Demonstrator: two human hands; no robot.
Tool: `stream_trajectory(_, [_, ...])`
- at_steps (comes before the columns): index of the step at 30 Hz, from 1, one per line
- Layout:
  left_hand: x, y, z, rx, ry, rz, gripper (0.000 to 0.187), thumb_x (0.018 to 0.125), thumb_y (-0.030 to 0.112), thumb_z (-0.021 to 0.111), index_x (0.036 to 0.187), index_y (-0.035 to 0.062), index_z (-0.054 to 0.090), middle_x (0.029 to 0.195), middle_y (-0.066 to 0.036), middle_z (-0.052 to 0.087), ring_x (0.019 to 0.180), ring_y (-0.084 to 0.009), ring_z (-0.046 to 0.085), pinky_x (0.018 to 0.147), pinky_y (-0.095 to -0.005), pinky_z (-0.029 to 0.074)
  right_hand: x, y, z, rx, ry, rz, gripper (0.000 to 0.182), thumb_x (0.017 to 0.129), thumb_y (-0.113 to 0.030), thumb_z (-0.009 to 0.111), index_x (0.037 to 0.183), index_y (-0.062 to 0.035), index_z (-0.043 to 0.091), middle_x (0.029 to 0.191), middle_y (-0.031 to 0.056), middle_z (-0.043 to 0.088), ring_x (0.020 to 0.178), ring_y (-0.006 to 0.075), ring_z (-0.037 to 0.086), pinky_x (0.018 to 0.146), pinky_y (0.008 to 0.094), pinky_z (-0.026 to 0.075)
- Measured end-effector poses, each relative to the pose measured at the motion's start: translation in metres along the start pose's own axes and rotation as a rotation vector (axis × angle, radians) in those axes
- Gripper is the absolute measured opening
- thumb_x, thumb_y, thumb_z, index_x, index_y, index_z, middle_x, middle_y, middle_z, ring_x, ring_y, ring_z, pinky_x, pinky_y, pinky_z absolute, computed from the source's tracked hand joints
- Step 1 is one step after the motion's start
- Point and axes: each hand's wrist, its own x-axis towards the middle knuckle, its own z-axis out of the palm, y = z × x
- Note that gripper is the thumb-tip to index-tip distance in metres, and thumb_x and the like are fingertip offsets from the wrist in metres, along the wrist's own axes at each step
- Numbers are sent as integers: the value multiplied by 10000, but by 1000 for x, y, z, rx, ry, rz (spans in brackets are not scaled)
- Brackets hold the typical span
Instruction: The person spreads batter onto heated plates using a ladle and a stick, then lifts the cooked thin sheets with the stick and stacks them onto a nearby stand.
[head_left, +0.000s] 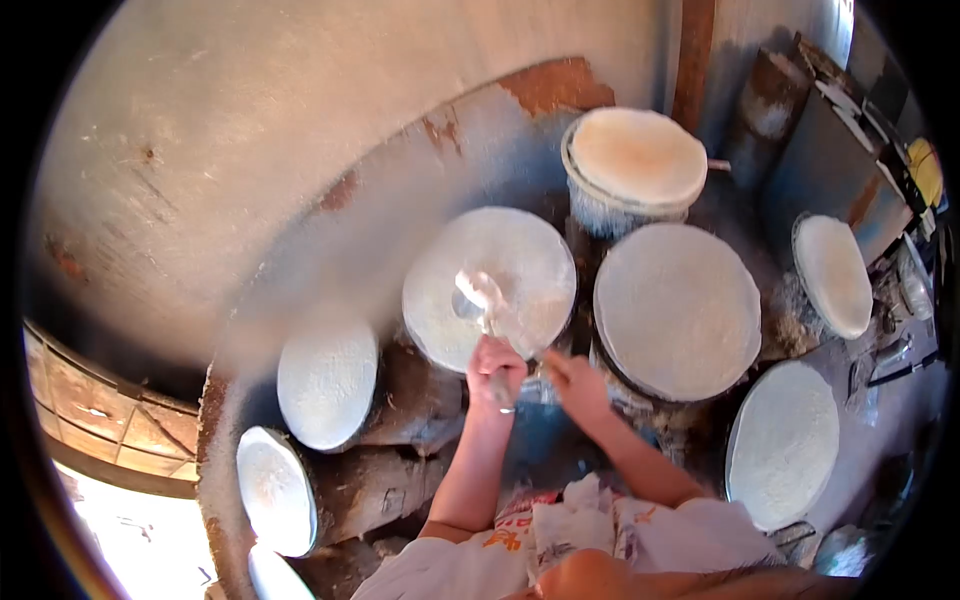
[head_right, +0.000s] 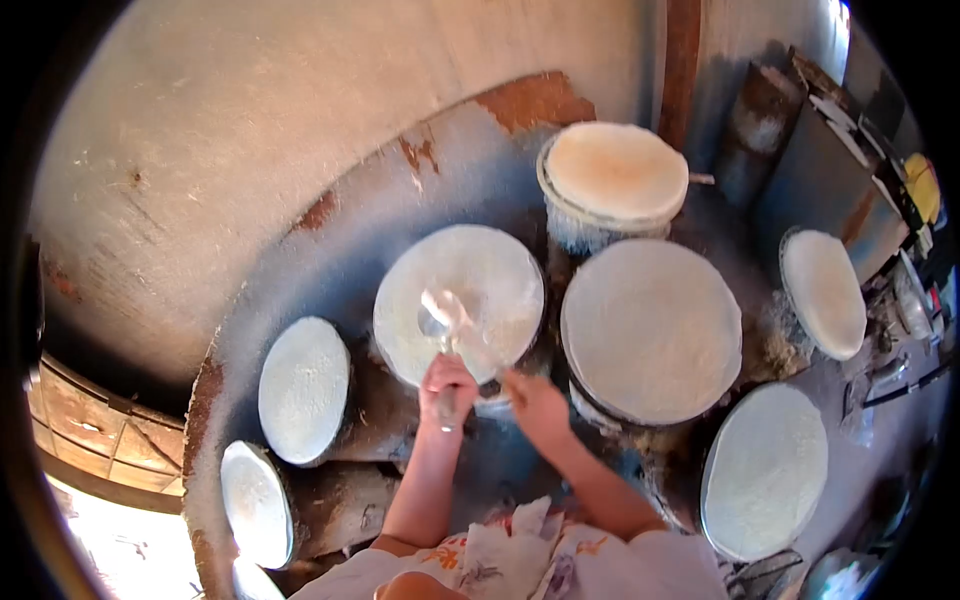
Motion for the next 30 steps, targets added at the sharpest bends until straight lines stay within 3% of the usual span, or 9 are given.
stream_trajectory(9, [-98,-40,22,-39,-373,63,400,970,238,419,596,120,343,447,49,327,320,-65,351,314,-208,364,-33,56,-14,263,-346,52,253,804,-101,627,1052,-51,630,1011,142,647,940,287,618,837,335,481])
stream_trajectory(11, [-160,-49,24,14,-456,62,411,974,265,415,592,125,357,420,57,318,316,-57,348,314,-208,367,-20,60,-27,328,-379,213,235,827,-72,599,1062,-68,609,716,24,573,632,118,552,579,260,452])
stream_trajectory(13, [-251,-65,15,174,-610,296,410,976,274,410,597,123,371,433,46,338,312,-61,350,312,-213,361,-33,31,-65,428,-892,571,228,911,-197,579,1089,-55,601,542,-46,432,409,37,359,365,219,250])
stream_trajectory(15, [-352,-70,3,338,-680,574,420,976,288,405,589,128,373,450,37,347,318,-64,352,323,-219,355,-48,-1,-86,924,-1531,634,454,906,-328,593,1225,-9,549,521,-37,431,394,38,339,357,204,263])
stream_trajectory(18, [-489,-96,-21,351,-657,1140,455,971,312,414,550,155,339,473,35,321,357,-68,361,368,-229,350,-95,-86,-65,826,-1874,672,647,719,-362,762,1187,34,558,617,-7,518,485,58,446,443,203,333])
stream_trajectory(22, [-668,-44,-132,-37,-462,1577,391,956,272,412,590,152,346,465,42,304,386,-72,367,379,-220,348,-176,-227,23,853,-2320,697,453,711,-139,766,1081,41,578,830,51,630,763,130,604,702,266,475])
stream_trajectory(24, [-729,0,-192,-418,-133,1823,322,945,246,404,644,141,362,454,41,305,393,-70,371,371,-221,378,-230,-259,66,868,-2524,398,370,738,-140,757,1046,-1,605,868,43,644,792,109,608,713,246,477])
stream_trajectory(28, [-776,115,-325,-713,576,1711,206,942,246,405,850,64,430,634,-59,510,472,-175,514,428,-283,521,-274,-374,88,665,-2606,281,198,793,-151,723,926,-43,625,727,-6,604,647,42,560,535,201,430])
stream_trajectory(30, [-774,160,-371,-251,526,1694,238,956,242,400,963,11,454,831,-132,585,639,-252,603,536,-317,570,-275,-409,101,756,-2452,273,159,813,-162,701,889,-42,629,699,-6,592,585,33,522,507,191,402])
